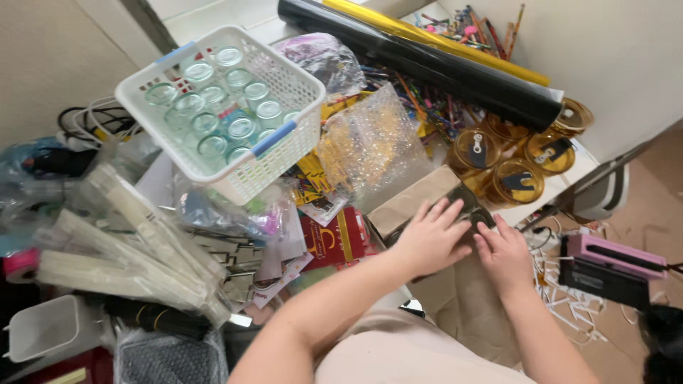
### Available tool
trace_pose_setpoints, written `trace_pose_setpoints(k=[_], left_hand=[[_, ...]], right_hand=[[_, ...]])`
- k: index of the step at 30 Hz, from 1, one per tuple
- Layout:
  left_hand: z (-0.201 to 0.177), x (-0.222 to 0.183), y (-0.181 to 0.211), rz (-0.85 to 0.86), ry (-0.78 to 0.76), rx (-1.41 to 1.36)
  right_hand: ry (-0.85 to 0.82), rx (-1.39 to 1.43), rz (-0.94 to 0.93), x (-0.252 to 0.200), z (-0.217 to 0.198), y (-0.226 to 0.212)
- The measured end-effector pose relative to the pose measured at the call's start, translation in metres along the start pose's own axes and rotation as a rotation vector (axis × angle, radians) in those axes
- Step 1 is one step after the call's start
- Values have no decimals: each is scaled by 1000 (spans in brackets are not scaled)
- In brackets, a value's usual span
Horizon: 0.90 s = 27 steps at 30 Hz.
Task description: The person organizes a workspace by moving storage dividers and then places small glass jars into a cardboard grid insert.
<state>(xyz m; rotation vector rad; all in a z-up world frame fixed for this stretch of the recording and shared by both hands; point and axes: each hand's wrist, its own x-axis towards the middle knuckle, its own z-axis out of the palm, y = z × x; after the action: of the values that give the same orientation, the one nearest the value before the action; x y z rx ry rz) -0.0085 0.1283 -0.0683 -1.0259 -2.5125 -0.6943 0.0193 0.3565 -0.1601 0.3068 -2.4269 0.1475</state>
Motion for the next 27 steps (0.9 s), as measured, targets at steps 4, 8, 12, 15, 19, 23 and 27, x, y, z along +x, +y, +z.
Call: trace_pose_setpoints(k=[4,8,12,15,19,23,27], left_hand=[[-147,60,-37,293,436,319],[-186,86,-141,-54,435,276],[-268,89,-158,-772,-492,385],[-266,82,-181,-850,-721,425],[-271,80,-164,-877,-813,290],[-264,81,-176,-876,-861,316],[-270,83,-176,-705,-815,328]], right_hand=[[-69,2,82,-4,-7,-3],[-140,36,139,-1,-14,-9],[-290,176,228,9,-29,-22],[-350,184,298,11,-33,-25],[-374,186,316,11,-32,-24],[-429,219,394,18,-39,-28],[-607,297,566,27,-55,-31]])
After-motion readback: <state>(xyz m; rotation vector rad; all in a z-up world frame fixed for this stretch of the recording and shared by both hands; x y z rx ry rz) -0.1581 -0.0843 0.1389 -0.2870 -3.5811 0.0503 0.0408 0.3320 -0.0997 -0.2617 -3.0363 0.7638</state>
